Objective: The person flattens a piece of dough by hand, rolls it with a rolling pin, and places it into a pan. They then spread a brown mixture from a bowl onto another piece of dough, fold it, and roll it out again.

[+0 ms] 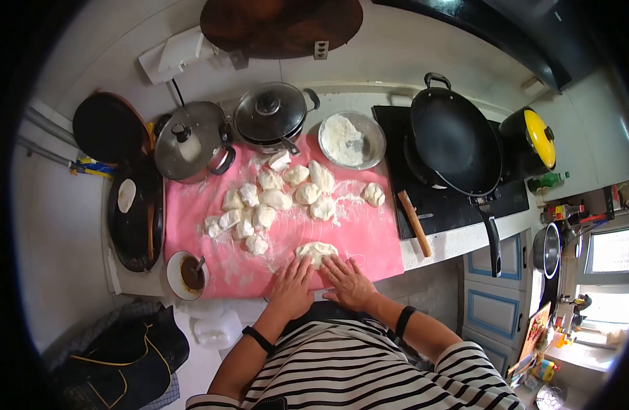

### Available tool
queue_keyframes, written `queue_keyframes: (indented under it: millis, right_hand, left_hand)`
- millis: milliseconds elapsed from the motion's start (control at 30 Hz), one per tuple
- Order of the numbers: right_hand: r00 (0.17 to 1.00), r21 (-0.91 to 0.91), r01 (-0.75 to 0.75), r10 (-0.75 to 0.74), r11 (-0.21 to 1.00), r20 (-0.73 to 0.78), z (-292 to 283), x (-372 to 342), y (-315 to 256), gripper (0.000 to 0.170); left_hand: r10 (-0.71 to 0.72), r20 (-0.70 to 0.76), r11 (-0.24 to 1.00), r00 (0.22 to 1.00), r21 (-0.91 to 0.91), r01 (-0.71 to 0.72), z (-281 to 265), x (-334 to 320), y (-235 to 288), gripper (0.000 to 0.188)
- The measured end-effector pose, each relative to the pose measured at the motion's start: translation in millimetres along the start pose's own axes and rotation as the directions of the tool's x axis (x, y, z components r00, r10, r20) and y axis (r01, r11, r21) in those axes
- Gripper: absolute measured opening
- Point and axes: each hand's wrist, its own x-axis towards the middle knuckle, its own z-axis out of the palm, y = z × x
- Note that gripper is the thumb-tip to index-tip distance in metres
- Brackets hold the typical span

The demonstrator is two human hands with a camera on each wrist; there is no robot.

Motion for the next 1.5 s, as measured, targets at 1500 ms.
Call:
queue_keyframes:
  millis: [1500]
  right_hand:
    - [0.918, 0.048, -0.169, 0.175, 0.985, -0.357, 1, 90, 23, 0.074]
  left_hand:
    - [-0.055, -0.218, 0.989, 0.974, 0.123, 0.084, -6, 61, -27, 0.075]
